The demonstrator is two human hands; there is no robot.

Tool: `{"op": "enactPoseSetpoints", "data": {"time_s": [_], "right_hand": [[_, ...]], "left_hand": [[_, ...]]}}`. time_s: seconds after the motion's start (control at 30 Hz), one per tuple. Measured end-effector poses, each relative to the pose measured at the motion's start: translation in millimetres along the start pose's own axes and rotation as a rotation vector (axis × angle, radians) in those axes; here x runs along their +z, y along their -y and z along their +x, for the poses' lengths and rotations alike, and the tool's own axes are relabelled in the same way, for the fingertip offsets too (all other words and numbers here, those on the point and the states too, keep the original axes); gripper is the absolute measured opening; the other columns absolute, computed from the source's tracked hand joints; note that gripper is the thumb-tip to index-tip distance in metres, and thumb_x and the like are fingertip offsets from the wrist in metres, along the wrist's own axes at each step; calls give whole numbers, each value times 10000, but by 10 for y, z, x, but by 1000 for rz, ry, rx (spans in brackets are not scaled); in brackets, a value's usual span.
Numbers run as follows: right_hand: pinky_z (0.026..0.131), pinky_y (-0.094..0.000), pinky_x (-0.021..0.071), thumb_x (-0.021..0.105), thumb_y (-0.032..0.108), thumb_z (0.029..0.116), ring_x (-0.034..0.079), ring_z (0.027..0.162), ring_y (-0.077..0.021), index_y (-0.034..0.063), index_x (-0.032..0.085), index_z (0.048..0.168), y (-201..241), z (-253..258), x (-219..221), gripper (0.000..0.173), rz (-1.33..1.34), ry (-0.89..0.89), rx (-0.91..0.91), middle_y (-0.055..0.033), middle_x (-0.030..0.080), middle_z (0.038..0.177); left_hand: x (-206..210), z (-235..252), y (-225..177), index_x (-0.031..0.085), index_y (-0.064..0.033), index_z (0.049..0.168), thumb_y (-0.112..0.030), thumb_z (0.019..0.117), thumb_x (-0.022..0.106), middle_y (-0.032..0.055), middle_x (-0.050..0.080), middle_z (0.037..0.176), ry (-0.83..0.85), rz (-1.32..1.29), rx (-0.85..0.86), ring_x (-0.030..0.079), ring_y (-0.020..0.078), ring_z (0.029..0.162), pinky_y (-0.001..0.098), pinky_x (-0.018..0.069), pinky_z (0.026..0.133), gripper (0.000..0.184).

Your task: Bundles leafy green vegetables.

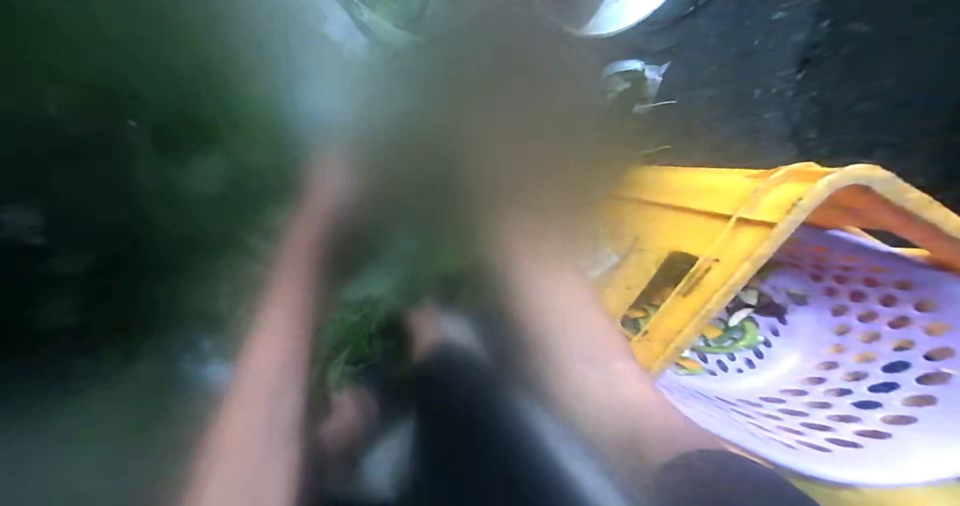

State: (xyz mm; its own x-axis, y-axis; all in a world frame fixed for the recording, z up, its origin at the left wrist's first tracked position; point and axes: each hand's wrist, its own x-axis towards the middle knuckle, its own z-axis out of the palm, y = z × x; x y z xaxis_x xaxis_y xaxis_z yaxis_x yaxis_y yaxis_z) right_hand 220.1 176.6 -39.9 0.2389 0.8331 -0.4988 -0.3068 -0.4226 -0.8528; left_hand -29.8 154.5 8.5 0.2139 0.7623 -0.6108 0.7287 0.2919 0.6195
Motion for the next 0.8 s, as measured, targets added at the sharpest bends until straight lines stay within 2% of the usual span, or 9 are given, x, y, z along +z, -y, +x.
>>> {"op": "enactPoseSetpoints", "data": {"time_s": [0.1, 0.17, 0.27, 0.33, 0.47, 0.53, 0.63, 0.7, 0.8], "right_hand": [[1014, -599, 508, 163, 555, 1094, 565, 1344, -266, 154, 592, 1416, 49, -15, 77, 670, 133, 154, 3, -26, 641, 1407], [1050, -551, 501, 149, 450, 1119, 572, 1334, -264, 93, 597, 1406, -36, -92, 238, 641, -25, 233, -177, -66, 639, 1406], [928, -384, 581, 371, 292, 1113, 714, 1001, -142, 81, 752, 1165, -246, -282, 533, 439, -493, 182, -409, -58, 759, 1092], [883, -361, 575, 421, 307, 1110, 709, 932, -123, 101, 762, 1155, -211, -331, 459, 400, -620, 203, -421, -45, 759, 1040], [970, -479, 572, 260, 326, 1120, 663, 1205, -212, 23, 649, 1315, 15, -279, 72, 530, -410, 175, -535, -88, 720, 1253], [1013, -449, 559, 249, 272, 1126, 660, 1210, -221, -11, 618, 1334, -20, -342, 111, 510, -554, 128, -670, -118, 700, 1275], [924, -369, 575, 417, 255, 1093, 705, 1076, -179, 68, 699, 1287, -227, -462, 335, 390, -1003, 85, -737, -88, 726, 1201], [969, -365, 559, 480, 314, 1080, 688, 1116, -169, 108, 697, 1299, -203, -471, 352, 371, -1088, 177, -649, -77, 707, 1244], [604, -315, 523, 623, 406, 1016, 630, 650, -84, 140, 710, 867, -198, -455, 370, 317, -980, 187, -586, 3, 669, 754]], "left_hand": [[8, -96, -31, 599, -63, 1336, -225, 880, 768, 180, 690, 1192, 53, -23, 61, 674, 315, 1109, 582, 530, 974, 513], [113, -100, -23, 598, -83, 1333, -258, 859, 786, 184, 698, 1164, 55, 49, 87, 684, 339, 1080, 611, 538, 938, 540], [249, -99, -99, 589, -95, 1359, -201, 816, 821, 191, 710, 1142, 44, 65, 77, 695, 362, 1054, 625, 545, 921, 599], [291, -105, -118, 588, -101, 1375, -203, 804, 819, 197, 715, 1127, 37, 90, 60, 702, 377, 1026, 637, 547, 895, 624], [305, -139, -151, 620, -163, 1293, -293, 823, 787, 162, 728, 1019, -1, 164, 17, 711, 380, 939, 655, 554, 792, 516], [386, -77, -142, 632, -166, 1269, -293, 820, 786, 155, 730, 1021, -43, 190, 57, 712, 385, 941, 661, 550, 770, 492], [608, 40, -16, 652, -227, 1316, -363, 843, 749, 99, 740, 1138, -118, 227, 160, 718, 336, 1027, 649, 557, 818, 502], [681, 10, -42, 681, -204, 1206, -323, 824, 728, 88, 740, 1104, -183, 239, 182, 725, 317, 993, 616, 569, 769, 403], [656, -127, -149, 664, -126, 1270, -261, 803, 791, 114, 679, 1179, -232, 132, 174, 688, 302, 1037, 543, 579, 821, 502]]}}
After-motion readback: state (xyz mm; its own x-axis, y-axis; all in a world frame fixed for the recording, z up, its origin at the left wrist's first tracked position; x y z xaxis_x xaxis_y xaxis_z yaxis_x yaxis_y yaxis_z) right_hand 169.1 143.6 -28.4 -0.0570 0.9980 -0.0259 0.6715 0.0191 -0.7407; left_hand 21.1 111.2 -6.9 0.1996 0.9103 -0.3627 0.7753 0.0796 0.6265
